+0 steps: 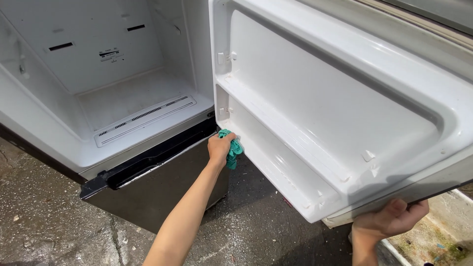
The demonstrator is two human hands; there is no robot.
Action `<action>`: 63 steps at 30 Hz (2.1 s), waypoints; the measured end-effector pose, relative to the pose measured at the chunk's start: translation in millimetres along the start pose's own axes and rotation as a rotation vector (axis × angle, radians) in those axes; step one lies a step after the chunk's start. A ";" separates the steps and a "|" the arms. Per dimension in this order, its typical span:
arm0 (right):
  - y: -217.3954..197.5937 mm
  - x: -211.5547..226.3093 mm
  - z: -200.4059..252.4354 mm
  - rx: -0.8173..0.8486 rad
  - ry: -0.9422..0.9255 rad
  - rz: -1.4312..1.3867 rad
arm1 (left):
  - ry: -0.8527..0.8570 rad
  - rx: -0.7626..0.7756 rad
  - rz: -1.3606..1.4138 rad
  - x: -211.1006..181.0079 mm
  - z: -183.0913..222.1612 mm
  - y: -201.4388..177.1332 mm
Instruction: Cleaning the exterior and interior of a refrigerator using a cloth and soapy water.
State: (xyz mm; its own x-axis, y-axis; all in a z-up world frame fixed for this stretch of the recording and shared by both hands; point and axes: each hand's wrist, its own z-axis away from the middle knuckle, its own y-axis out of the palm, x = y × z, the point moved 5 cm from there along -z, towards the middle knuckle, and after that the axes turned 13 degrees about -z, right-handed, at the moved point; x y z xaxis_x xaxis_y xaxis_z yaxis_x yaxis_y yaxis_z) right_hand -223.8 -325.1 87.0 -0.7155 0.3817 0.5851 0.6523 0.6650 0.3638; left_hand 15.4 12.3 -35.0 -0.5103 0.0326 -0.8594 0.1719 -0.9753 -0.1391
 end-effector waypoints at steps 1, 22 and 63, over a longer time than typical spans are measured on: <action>1.0 1.9 1.4 0.004 0.009 -0.017 | 0.014 -0.082 -0.065 -3.9 -15.7 -9.3; 7.8 -1.7 -1.2 0.058 -0.074 0.000 | 0.085 0.106 0.047 20.2 27.5 9.2; -3.2 -46.5 -46.8 0.194 -0.201 0.148 | 0.751 0.311 -1.207 -7.8 48.9 -12.5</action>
State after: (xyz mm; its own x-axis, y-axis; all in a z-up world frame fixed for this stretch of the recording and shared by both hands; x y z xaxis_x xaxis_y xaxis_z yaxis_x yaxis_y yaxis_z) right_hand -180.9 -375.0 92.6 -0.6641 0.5900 0.4592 0.7070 0.6953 0.1291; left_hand -23.9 13.5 -2.5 0.3593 0.8601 -0.3622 -0.2696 -0.2758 -0.9226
